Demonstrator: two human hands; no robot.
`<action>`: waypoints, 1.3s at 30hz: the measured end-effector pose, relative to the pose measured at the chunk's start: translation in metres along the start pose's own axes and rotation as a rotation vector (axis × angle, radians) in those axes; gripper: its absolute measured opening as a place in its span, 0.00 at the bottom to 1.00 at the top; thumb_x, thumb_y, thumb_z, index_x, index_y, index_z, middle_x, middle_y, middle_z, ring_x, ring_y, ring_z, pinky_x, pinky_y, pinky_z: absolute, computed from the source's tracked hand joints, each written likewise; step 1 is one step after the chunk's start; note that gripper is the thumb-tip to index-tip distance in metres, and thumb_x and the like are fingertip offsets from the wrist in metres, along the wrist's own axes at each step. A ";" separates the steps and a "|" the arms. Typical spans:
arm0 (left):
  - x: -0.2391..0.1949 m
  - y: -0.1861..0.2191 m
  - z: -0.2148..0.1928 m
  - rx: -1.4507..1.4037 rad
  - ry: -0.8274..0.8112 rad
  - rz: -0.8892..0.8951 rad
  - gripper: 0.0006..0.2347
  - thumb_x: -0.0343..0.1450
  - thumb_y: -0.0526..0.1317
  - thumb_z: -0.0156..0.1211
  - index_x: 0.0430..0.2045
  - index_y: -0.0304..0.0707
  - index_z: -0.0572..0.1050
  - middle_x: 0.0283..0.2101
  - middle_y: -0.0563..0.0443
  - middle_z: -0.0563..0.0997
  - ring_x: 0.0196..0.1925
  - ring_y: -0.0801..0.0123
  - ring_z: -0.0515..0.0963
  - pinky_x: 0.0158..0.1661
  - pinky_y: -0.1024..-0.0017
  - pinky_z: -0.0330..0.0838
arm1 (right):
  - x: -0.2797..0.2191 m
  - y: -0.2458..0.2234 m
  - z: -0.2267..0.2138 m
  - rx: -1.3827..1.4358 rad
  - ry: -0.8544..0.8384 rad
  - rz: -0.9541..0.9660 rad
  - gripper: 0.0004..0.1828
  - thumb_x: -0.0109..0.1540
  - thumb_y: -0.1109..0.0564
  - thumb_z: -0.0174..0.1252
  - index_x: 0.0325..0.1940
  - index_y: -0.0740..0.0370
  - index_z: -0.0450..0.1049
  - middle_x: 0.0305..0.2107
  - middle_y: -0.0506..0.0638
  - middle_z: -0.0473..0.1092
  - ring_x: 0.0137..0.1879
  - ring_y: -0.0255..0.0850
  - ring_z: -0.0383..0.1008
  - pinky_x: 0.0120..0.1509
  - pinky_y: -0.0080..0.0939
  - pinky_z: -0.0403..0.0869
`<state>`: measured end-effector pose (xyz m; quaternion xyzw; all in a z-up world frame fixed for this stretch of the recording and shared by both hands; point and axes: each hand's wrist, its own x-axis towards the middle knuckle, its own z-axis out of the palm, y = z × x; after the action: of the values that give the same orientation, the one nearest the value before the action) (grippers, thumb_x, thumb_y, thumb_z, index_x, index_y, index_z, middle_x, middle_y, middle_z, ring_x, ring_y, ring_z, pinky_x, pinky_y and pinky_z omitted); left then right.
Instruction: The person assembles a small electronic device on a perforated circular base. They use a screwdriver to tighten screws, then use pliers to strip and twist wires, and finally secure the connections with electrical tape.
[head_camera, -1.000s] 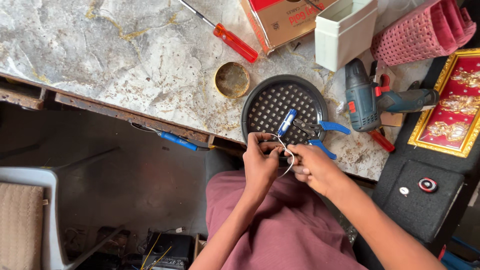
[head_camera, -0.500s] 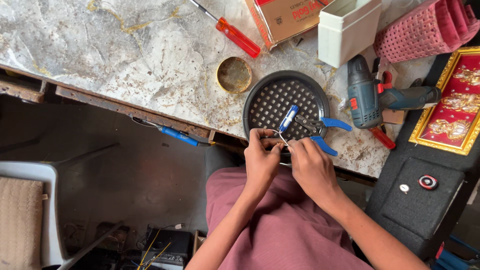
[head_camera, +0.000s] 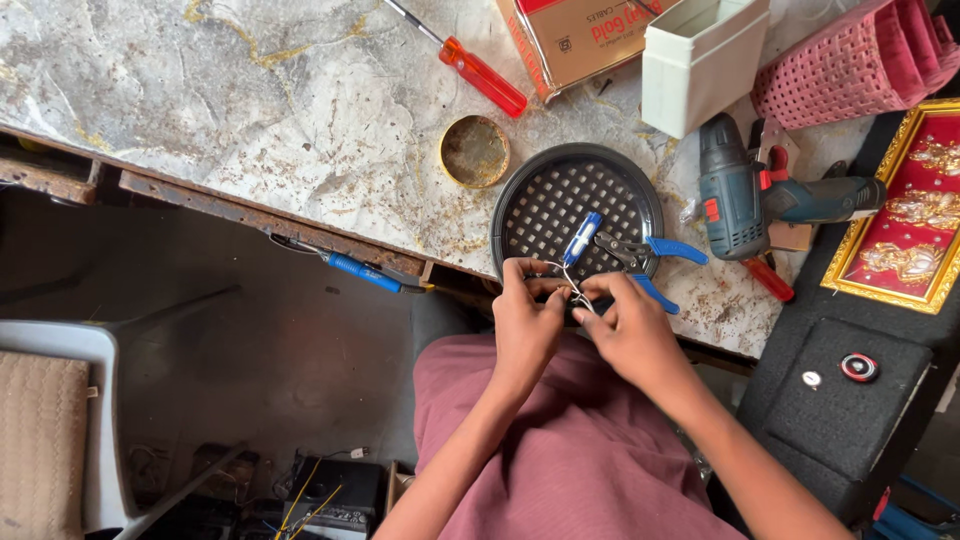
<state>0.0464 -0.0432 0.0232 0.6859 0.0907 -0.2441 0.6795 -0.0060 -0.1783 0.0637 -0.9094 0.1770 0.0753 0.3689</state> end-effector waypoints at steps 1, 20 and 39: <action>0.000 0.001 0.000 0.002 0.004 -0.011 0.14 0.68 0.29 0.63 0.44 0.31 0.67 0.34 0.42 0.87 0.28 0.69 0.86 0.33 0.73 0.78 | -0.003 -0.006 -0.001 -0.143 0.035 -0.084 0.16 0.57 0.59 0.65 0.47 0.64 0.73 0.37 0.52 0.74 0.28 0.42 0.75 0.31 0.40 0.73; 0.002 0.001 0.009 0.065 0.061 0.019 0.15 0.66 0.30 0.64 0.40 0.32 0.64 0.32 0.41 0.86 0.32 0.63 0.87 0.35 0.71 0.78 | -0.034 0.031 -0.002 0.543 0.064 0.081 0.11 0.70 0.56 0.51 0.38 0.61 0.76 0.38 0.48 0.78 0.38 0.32 0.75 0.39 0.33 0.72; 0.010 0.000 0.001 0.091 -0.051 -0.055 0.15 0.64 0.32 0.63 0.41 0.32 0.65 0.31 0.41 0.86 0.33 0.60 0.88 0.38 0.68 0.79 | 0.002 -0.008 -0.012 -0.444 0.094 -0.547 0.16 0.56 0.70 0.60 0.48 0.67 0.75 0.38 0.55 0.72 0.42 0.52 0.77 0.46 0.49 0.76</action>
<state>0.0548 -0.0461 0.0186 0.7067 0.0808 -0.2840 0.6429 -0.0013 -0.1819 0.0773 -0.9836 -0.0770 -0.0313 0.1600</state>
